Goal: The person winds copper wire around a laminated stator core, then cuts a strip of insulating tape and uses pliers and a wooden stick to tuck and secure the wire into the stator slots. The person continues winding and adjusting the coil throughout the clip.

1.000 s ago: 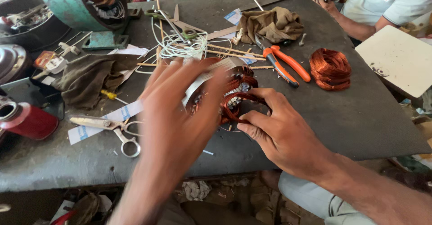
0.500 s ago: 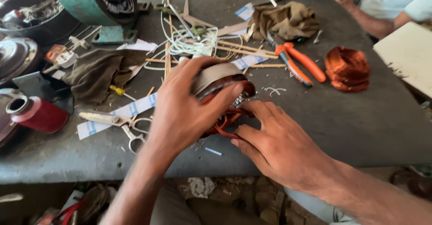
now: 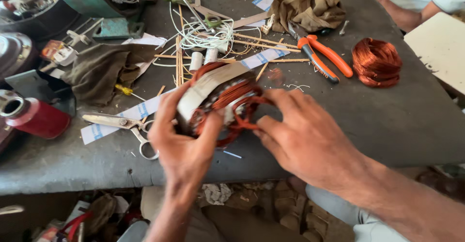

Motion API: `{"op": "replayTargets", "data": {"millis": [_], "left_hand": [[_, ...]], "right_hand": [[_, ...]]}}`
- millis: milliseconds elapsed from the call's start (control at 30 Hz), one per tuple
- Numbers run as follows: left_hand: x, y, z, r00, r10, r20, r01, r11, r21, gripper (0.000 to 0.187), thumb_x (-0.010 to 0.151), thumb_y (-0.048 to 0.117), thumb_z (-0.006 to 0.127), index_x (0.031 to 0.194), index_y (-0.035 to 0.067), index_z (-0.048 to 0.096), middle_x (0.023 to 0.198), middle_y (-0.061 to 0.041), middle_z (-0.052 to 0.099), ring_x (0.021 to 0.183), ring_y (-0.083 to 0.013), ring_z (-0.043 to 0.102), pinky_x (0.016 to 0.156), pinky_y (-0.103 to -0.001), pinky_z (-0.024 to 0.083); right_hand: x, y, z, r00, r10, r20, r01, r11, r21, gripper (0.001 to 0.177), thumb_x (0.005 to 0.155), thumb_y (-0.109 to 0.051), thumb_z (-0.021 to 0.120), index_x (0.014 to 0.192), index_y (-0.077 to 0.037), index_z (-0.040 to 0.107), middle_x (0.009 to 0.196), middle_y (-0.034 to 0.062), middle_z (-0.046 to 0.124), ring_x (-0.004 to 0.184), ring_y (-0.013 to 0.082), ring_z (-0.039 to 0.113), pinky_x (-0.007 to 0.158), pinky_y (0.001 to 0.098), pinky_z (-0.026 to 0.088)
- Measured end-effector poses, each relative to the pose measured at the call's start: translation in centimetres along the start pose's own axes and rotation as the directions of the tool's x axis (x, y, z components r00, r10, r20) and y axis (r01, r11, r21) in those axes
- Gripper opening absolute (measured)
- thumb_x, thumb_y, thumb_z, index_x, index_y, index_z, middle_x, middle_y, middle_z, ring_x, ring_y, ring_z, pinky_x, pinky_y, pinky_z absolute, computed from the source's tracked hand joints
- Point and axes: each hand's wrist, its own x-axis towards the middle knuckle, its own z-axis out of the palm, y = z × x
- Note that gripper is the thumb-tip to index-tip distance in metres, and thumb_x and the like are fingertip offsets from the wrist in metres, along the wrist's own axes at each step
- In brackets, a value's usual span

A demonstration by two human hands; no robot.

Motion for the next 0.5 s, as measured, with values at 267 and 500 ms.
{"op": "replayTargets", "data": {"millis": [267,500], "left_hand": [[0.7,-0.8,3.3,0.974,0.226,-0.002,-0.223,0.965,0.136,0.045,0.087,0.010,0.080,0.126,-0.006,0.063,0.116,-0.013,0.067,0.108,-0.0175,0.066,0.101,-0.030,0.054],[0.5,-1.6,-0.2,0.971,-0.134,0.198,0.180,0.955,-0.237,0.061,0.085,0.025,0.084,0.131,-0.002,0.054,0.120,-0.014,0.073,0.107,-0.0118,0.071,0.093,-0.026,0.061]], "right_hand": [[0.6,1.5,0.4,0.987,0.143,0.072,-0.136,0.987,-0.084,0.019,0.079,-0.017,0.077,0.094,-0.005,0.076,0.117,0.0153,0.062,0.102,0.0333,0.059,0.087,0.0458,0.052],[1.2,0.4,2.1,0.999,0.035,0.037,-0.033,0.997,-0.063,0.024,0.077,-0.019,0.079,0.095,-0.005,0.074,0.118,0.0183,0.061,0.099,0.0342,0.062,0.086,0.0465,0.054]]}}
